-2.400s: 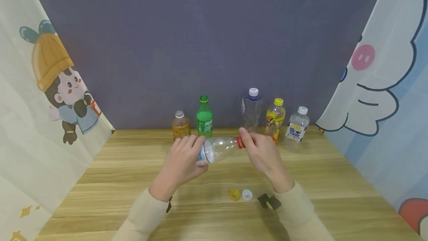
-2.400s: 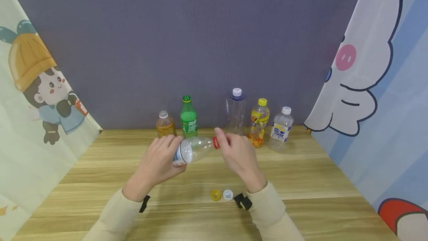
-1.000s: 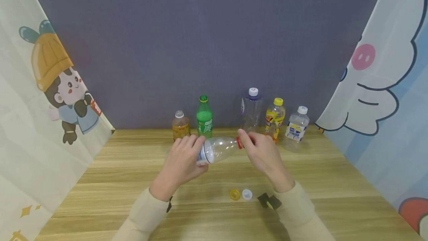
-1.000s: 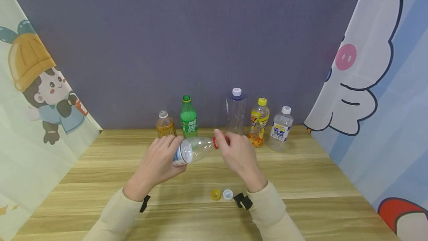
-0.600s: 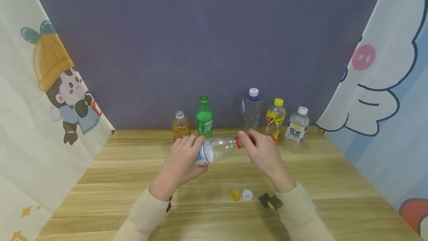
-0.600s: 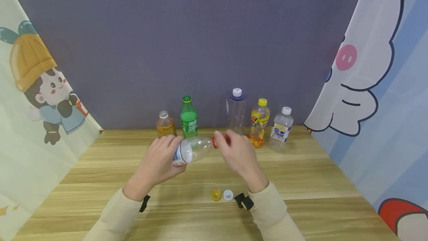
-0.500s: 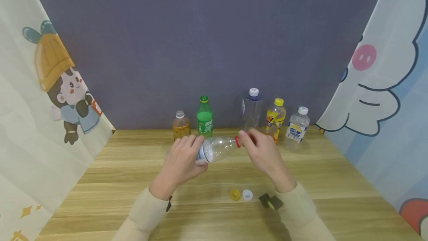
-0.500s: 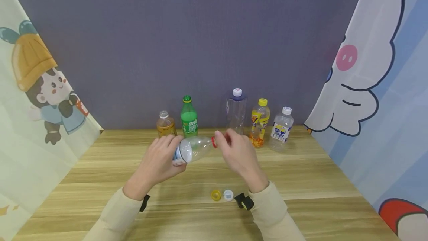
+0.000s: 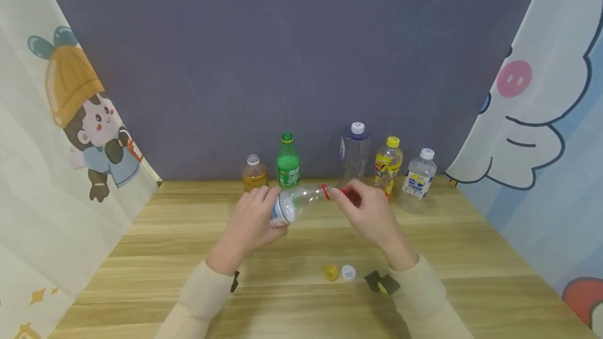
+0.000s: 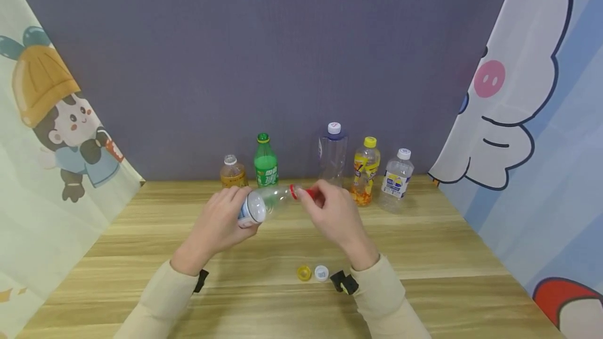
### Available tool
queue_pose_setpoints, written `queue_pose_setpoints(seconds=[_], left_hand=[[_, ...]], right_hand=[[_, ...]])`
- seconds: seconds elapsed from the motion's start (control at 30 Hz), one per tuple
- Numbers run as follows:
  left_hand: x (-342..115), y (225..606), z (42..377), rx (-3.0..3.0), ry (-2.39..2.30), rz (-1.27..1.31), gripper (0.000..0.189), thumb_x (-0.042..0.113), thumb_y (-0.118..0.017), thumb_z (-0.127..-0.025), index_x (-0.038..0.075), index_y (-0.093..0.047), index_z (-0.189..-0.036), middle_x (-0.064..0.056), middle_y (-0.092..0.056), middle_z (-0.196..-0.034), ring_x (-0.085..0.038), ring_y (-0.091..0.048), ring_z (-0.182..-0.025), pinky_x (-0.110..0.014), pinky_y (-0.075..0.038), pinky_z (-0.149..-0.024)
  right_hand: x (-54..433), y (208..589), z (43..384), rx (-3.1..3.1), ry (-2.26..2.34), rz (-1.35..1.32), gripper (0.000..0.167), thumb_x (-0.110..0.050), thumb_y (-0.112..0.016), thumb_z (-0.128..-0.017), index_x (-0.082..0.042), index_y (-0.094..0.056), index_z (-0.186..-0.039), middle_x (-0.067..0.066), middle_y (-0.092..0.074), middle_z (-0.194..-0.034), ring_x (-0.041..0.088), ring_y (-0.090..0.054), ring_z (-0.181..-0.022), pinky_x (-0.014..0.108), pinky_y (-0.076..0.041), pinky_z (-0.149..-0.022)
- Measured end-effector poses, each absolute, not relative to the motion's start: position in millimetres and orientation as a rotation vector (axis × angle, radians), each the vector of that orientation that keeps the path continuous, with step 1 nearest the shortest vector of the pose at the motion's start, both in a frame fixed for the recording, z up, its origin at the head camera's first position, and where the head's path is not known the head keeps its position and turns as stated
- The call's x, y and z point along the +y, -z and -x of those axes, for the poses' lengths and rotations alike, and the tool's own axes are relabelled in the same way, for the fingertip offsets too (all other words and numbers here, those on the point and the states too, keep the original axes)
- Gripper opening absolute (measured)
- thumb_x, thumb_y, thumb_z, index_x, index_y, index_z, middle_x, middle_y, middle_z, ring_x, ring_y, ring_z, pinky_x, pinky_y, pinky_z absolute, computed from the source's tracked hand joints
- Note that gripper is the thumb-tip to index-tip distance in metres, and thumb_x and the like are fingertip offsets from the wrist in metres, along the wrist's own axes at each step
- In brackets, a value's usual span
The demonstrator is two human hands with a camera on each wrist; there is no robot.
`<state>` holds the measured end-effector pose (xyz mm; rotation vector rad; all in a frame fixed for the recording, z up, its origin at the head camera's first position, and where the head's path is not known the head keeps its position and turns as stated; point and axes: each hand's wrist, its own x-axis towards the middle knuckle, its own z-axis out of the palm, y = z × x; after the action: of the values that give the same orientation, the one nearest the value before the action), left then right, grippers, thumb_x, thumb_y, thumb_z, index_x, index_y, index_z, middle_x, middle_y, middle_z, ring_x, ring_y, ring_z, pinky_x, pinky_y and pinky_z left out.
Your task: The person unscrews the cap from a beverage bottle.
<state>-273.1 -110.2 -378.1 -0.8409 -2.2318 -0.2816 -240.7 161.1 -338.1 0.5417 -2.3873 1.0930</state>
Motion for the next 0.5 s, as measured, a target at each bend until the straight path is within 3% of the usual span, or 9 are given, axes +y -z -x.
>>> queue_pose_setpoints(seconds=[0.27,0.5], left_hand=[[-115.9,377.5,277.2,-2.244,0.35,0.81,0.071,0.032,-0.088,-0.066,0.002,-0.06,-0.124,-0.01,-0.065,-0.098,-0.027,-0.061,-0.084,-0.041,-0.051,-0.068],[-129.8,380.9,284.6,-2.21,0.414,0.758,0.067,0.043,-0.089,-0.065,0.003,-0.062,-0.113,-0.01,-0.066,-0.094,-0.029,-0.063,-0.083,-0.044,-0.049,-0.065]], right_hand=[[159.0,340.0,238.4,-2.518,-1.052,-0.645,0.016,-0.025,-0.074,-0.092,-0.009,-0.069,-0.095,-0.004,-0.058,-0.076,0.015,-0.052,-0.069,0.028,-0.046,-0.06],[160.4,346.3,236.5,-2.59,-0.997,-0.654,0.015,-0.023,-0.075,-0.088,-0.013,-0.07,-0.099,-0.007,-0.058,-0.082,0.016,-0.054,-0.074,0.028,-0.048,-0.062]])
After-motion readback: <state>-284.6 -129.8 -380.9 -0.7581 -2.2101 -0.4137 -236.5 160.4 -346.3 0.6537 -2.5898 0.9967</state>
